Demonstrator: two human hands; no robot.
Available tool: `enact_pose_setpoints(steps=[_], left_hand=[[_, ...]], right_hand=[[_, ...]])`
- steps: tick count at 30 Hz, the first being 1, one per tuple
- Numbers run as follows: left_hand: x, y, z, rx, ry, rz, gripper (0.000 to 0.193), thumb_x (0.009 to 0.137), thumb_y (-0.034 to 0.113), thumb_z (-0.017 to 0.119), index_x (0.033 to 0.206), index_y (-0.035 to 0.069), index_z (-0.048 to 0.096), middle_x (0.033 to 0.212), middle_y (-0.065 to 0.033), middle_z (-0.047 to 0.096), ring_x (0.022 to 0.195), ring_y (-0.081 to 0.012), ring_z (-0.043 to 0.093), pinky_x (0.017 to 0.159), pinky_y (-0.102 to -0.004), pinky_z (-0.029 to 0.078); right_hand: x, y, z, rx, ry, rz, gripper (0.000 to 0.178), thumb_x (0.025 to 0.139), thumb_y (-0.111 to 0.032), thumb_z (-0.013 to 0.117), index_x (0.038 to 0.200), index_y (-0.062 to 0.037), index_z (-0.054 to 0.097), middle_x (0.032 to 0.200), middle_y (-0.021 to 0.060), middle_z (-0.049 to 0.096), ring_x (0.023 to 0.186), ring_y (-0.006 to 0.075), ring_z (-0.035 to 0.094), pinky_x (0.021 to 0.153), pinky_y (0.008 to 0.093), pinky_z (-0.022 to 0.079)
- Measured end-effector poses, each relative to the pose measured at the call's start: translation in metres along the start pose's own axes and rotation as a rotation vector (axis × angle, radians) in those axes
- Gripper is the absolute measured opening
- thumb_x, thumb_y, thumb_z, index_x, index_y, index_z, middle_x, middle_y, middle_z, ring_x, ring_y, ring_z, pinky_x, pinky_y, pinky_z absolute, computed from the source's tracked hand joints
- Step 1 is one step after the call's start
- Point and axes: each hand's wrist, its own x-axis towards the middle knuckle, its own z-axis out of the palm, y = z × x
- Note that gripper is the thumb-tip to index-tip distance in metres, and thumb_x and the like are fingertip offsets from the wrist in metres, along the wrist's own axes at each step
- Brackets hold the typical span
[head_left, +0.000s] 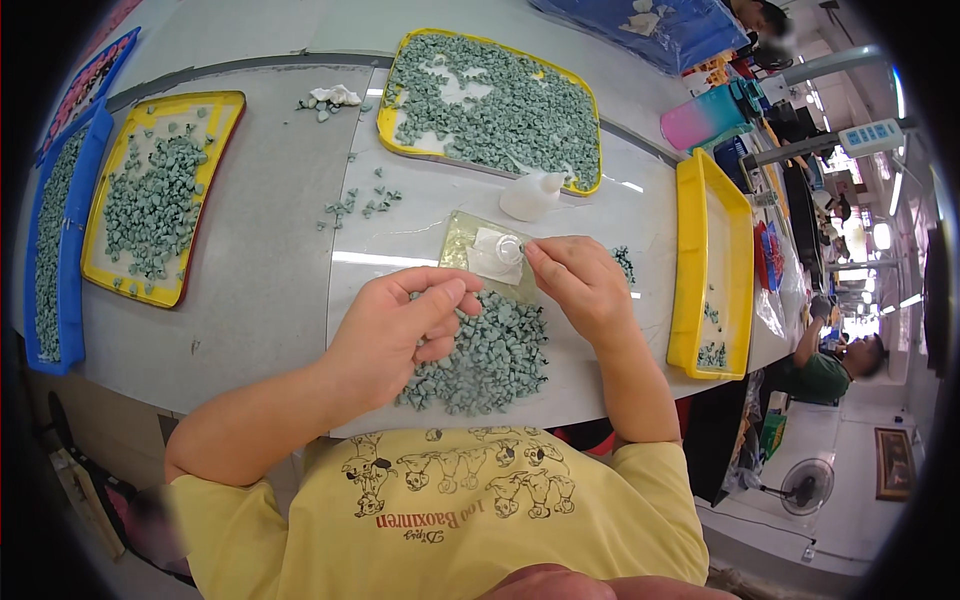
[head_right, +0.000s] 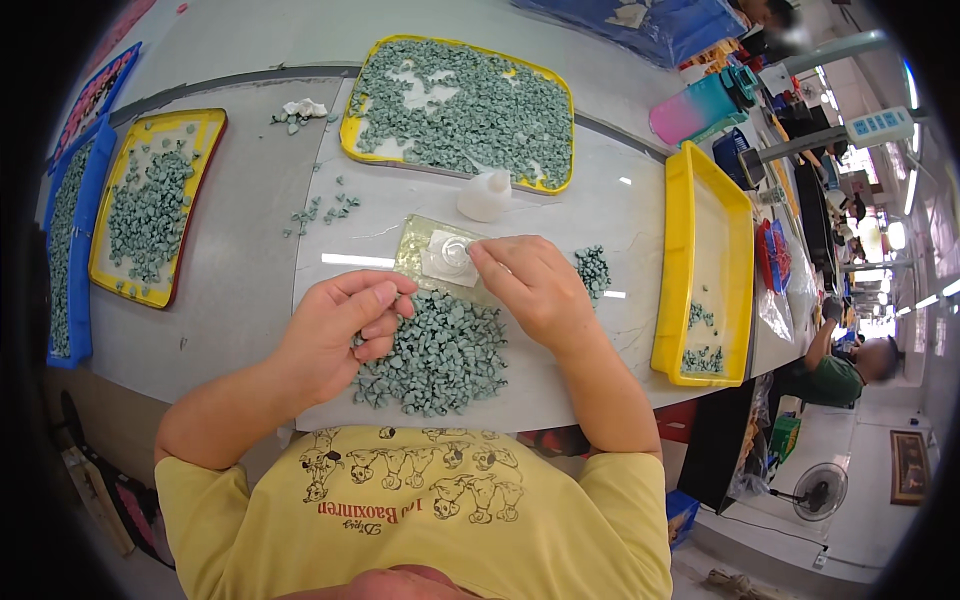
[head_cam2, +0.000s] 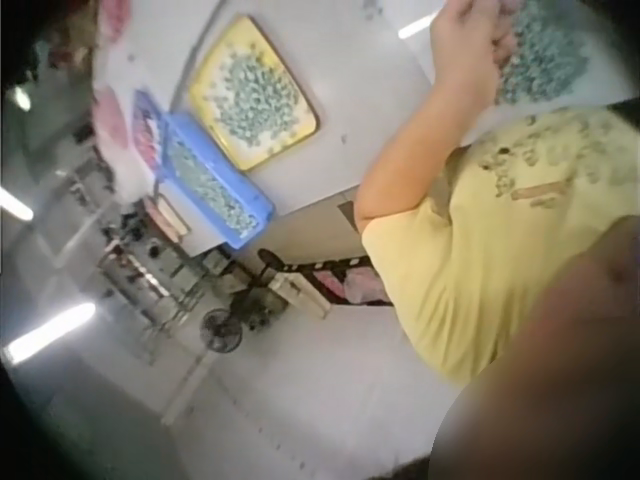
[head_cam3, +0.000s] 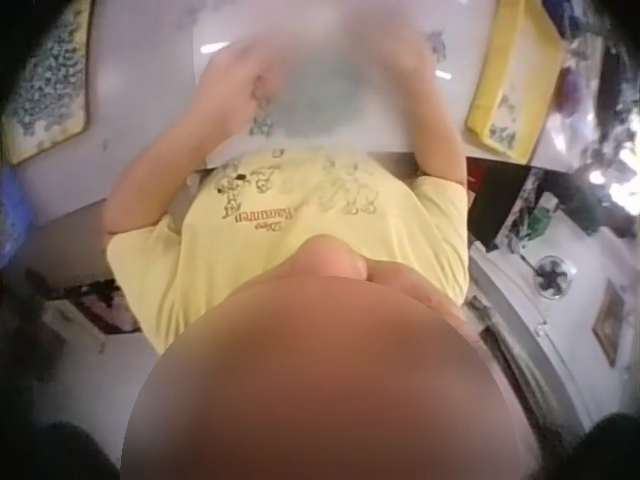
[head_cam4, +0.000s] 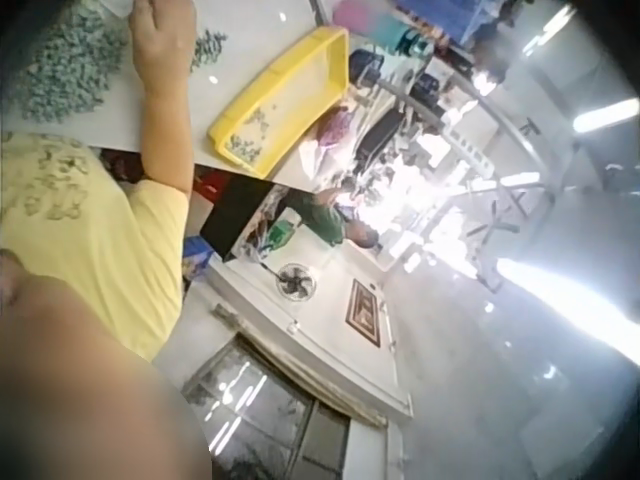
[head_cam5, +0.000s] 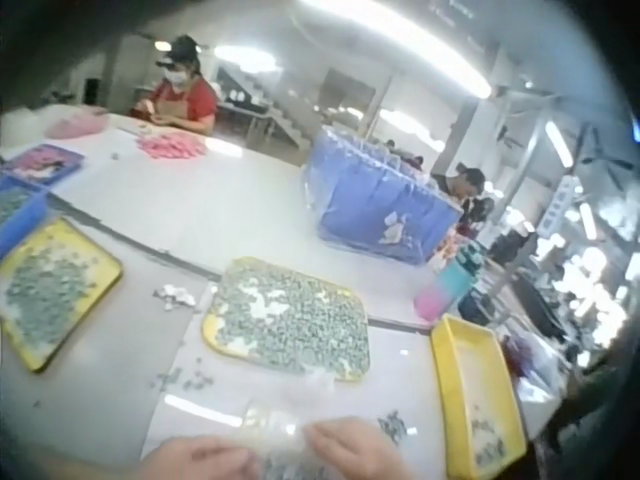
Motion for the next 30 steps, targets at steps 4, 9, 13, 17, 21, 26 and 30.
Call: enact_pose_setpoints(steps=[4, 9, 13, 17, 21, 26, 30], left_hand=[[-0.001, 0.002, -0.003, -0.073, 0.002, -0.023, 0.022, 0.091, 0.009, 0.050, 0.109, -0.003, 0.055, 0.086, -0.0053, 0.053, 0.057, -0.0060, 0.036, 0.048, -0.0194, 0.031], [-0.002, 0.000, -0.004, -0.030, -0.036, 0.032, 0.020, 0.092, 0.009, 0.049, 0.108, 0.000, 0.054, 0.085, -0.0053, 0.053, 0.056, -0.0057, 0.035, 0.048, -0.0187, 0.031], [-0.003, 0.002, -0.003, -0.002, 0.021, 0.040, 0.012, 0.093, 0.011, 0.048, 0.101, 0.003, 0.050, 0.082, -0.0054, 0.052, 0.054, -0.0051, 0.034, 0.047, -0.0187, 0.030], [-0.005, 0.000, -0.003, 0.021, 0.044, 0.003, 0.011, 0.094, 0.015, 0.046, 0.093, 0.005, 0.046, 0.074, -0.0016, 0.049, 0.052, -0.0052, 0.032, 0.044, -0.0188, 0.026], [-0.007, -0.002, -0.004, 0.009, -0.003, 0.015, 0.017, 0.096, 0.021, 0.044, 0.087, 0.006, 0.045, 0.067, 0.0012, 0.043, 0.051, -0.0055, 0.030, 0.042, -0.0195, 0.024], [-0.011, -0.003, 0.002, 0.109, 0.031, -0.019, 0.026, 0.095, 0.027, 0.045, 0.079, 0.007, 0.045, 0.058, 0.0049, 0.034, 0.046, -0.0048, 0.028, 0.041, -0.0209, 0.023], [-0.013, -0.002, 0.001, 0.165, 0.008, -0.027, 0.033, 0.095, 0.031, 0.044, 0.071, 0.009, 0.039, 0.054, 0.0028, 0.030, 0.047, -0.0074, 0.027, 0.041, -0.0229, 0.022]], right_hand=[[0.001, 0.000, 0.002, -0.011, -0.009, -0.019, 0.033, 0.061, 0.003, 0.069, 0.094, 0.0000, 0.063, 0.085, 0.0099, 0.064, 0.074, 0.0235, 0.061, 0.062, 0.0307, 0.049], [0.004, -0.003, 0.001, -0.024, -0.031, -0.032, 0.031, 0.061, 0.004, 0.069, 0.091, 0.0002, 0.064, 0.086, 0.0103, 0.064, 0.076, 0.0237, 0.062, 0.063, 0.0314, 0.050], [0.003, -0.009, 0.000, 0.065, 0.052, 0.064, 0.030, 0.062, 0.007, 0.068, 0.091, 0.0000, 0.064, 0.086, 0.0098, 0.064, 0.074, 0.0226, 0.062, 0.063, 0.0286, 0.050], [0.002, -0.022, 0.000, 0.413, 0.130, 0.510, 0.017, 0.073, 0.008, 0.064, 0.089, 0.0035, 0.063, 0.083, 0.0108, 0.063, 0.069, 0.0176, 0.061, 0.063, 0.0250, 0.050], [0.011, -0.041, -0.002, 0.994, 0.160, 0.916, 0.006, 0.082, 0.004, 0.058, 0.088, 0.0061, 0.060, 0.080, 0.0116, 0.061, 0.067, 0.0144, 0.059, 0.060, 0.0245, 0.049], [0.015, -0.056, -0.002, 1.109, 0.074, 0.941, 0.005, 0.083, 0.003, 0.057, 0.088, 0.0053, 0.059, 0.079, 0.0107, 0.061, 0.065, 0.0137, 0.058, 0.058, 0.0240, 0.048], [0.012, -0.063, 0.006, 1.028, 0.118, 0.721, 0.007, 0.079, 0.005, 0.061, 0.086, 0.0044, 0.059, 0.078, 0.0108, 0.061, 0.064, 0.0147, 0.058, 0.057, 0.0237, 0.047]])
